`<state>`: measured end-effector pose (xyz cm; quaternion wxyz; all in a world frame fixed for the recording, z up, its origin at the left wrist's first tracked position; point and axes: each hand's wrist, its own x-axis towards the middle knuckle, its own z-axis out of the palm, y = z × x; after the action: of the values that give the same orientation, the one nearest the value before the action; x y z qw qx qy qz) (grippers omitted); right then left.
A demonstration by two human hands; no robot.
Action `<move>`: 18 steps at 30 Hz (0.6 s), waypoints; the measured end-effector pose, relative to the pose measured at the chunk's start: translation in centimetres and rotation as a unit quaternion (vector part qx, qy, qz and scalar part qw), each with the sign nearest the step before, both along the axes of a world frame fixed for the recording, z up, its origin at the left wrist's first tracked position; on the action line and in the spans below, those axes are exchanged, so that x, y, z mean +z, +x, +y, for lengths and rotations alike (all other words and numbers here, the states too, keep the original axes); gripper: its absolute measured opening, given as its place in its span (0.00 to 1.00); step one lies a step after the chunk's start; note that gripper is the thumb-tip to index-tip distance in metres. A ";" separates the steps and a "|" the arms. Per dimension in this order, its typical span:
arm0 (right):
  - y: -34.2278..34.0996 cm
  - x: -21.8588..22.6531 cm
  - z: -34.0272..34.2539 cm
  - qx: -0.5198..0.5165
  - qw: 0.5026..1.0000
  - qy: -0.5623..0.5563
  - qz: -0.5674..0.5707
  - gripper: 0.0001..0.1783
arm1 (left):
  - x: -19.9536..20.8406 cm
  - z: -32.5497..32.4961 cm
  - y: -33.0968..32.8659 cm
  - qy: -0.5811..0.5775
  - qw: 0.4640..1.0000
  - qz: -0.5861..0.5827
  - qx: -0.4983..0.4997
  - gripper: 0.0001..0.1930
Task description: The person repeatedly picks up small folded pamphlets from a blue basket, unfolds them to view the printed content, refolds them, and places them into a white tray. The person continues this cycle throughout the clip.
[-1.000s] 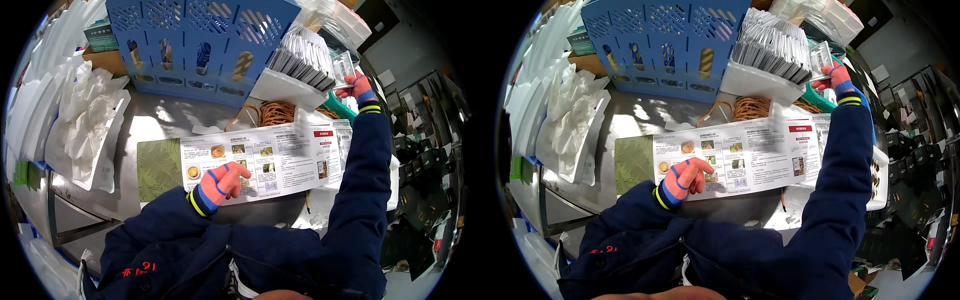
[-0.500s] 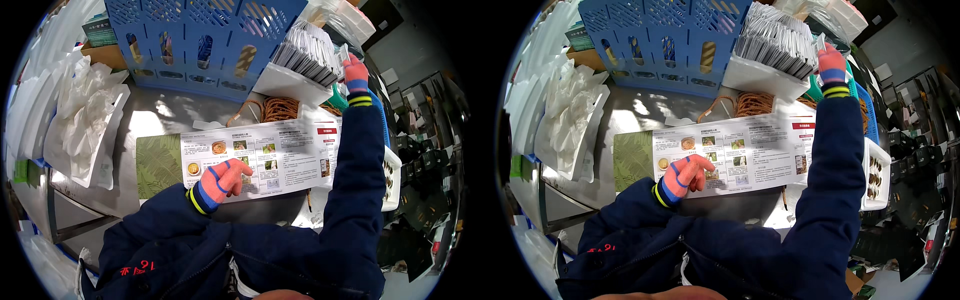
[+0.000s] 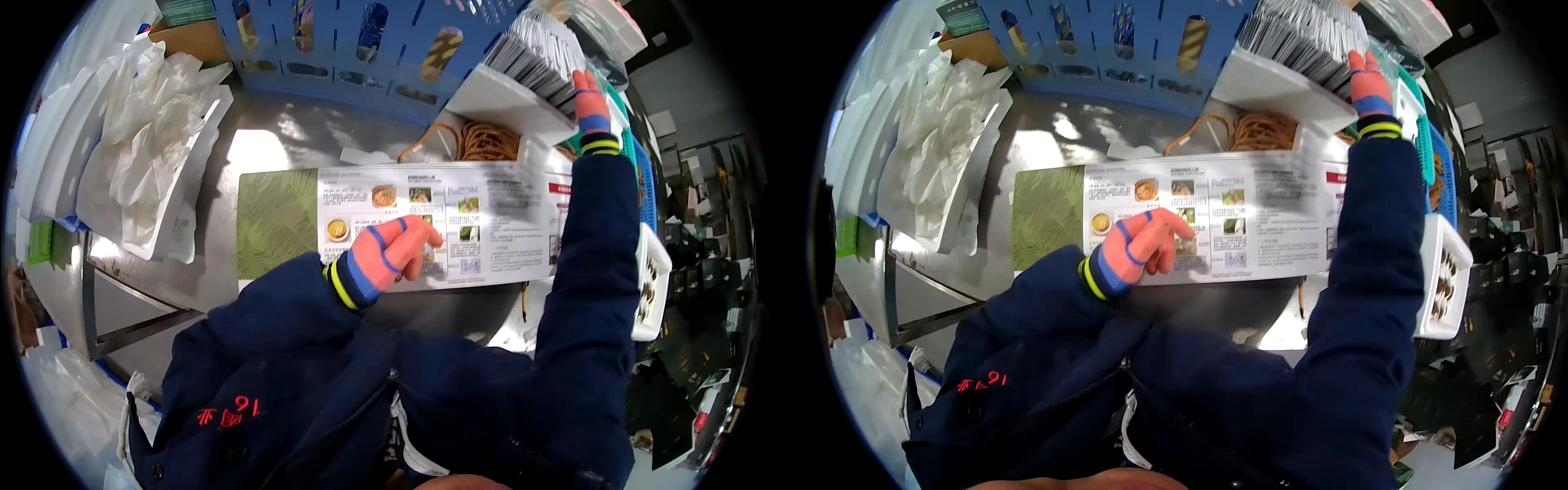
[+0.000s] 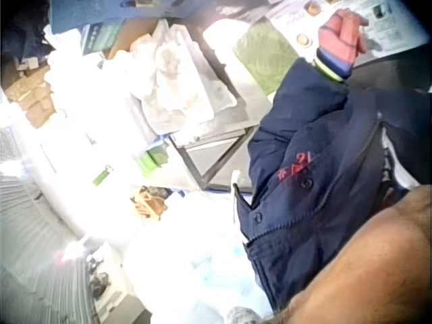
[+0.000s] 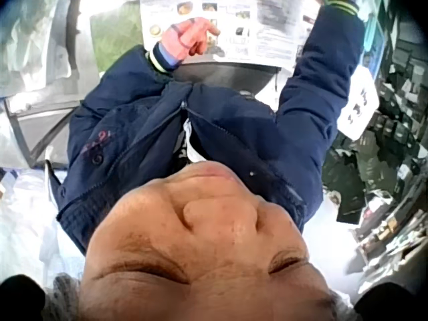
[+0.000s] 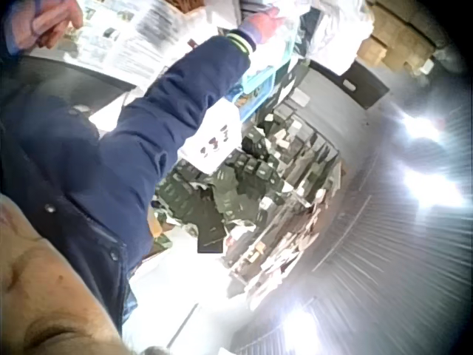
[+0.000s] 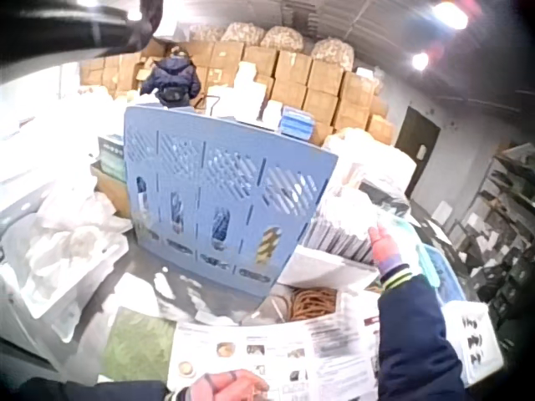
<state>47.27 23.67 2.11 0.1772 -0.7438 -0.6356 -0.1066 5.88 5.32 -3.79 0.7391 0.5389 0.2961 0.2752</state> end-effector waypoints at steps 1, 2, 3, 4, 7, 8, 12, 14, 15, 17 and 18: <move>0.5 0.4 -0.3 -0.009 0.999 0.003 0.042 0.29 | 0.0 0.0 0.0 0.020 1.000 -0.004 -0.003 0.23; 0.3 1.1 -0.4 -0.015 0.997 0.006 0.082 0.31 | 0.0 0.0 0.0 0.024 1.000 0.002 -0.002 0.23; 0.2 1.3 -1.7 -0.005 0.998 0.039 0.043 0.31 | 0.4 0.1 0.0 0.009 1.000 0.009 -0.006 0.21; 0.2 1.5 -3.6 -0.005 0.997 0.074 0.006 0.31 | 0.4 0.0 0.0 0.017 1.000 0.000 -0.008 0.20; -11.2 1.7 -9.5 0.137 0.966 0.217 0.033 0.28 | -0.2 -0.2 0.2 0.050 0.998 -0.011 0.027 0.11; -14.7 -0.1 -10.8 0.219 0.965 0.134 0.052 0.28 | -0.6 -0.3 0.3 0.068 0.997 -0.006 0.027 0.10; -25.5 -7.2 -13.3 0.360 0.932 -0.026 0.025 0.28 | -0.1 -1.9 0.2 0.165 0.986 0.011 0.026 0.06; -28.9 -8.2 -12.7 0.367 0.929 -0.030 0.040 0.28 | 1.8 -3.3 -2.7 0.328 0.942 0.039 0.060 0.08; -30.5 -8.6 -12.7 0.368 0.928 -0.038 0.049 0.28 | 2.5 -4.0 -4.8 0.374 0.921 0.053 0.095 0.10; -32.5 -9.6 -13.3 0.364 0.930 -0.033 0.050 0.29 | 1.9 -3.6 -9.2 0.482 0.805 0.200 0.283 0.15; -32.9 -9.7 -13.3 0.372 0.927 -0.026 0.050 0.29 | 0.3 -3.3 -12.3 0.454 0.791 0.220 0.345 0.17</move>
<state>14.32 10.37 -7.56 0.2161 -0.4629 -0.8594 0.0205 -6.41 2.03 -3.44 0.1797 0.7202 0.4584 0.4887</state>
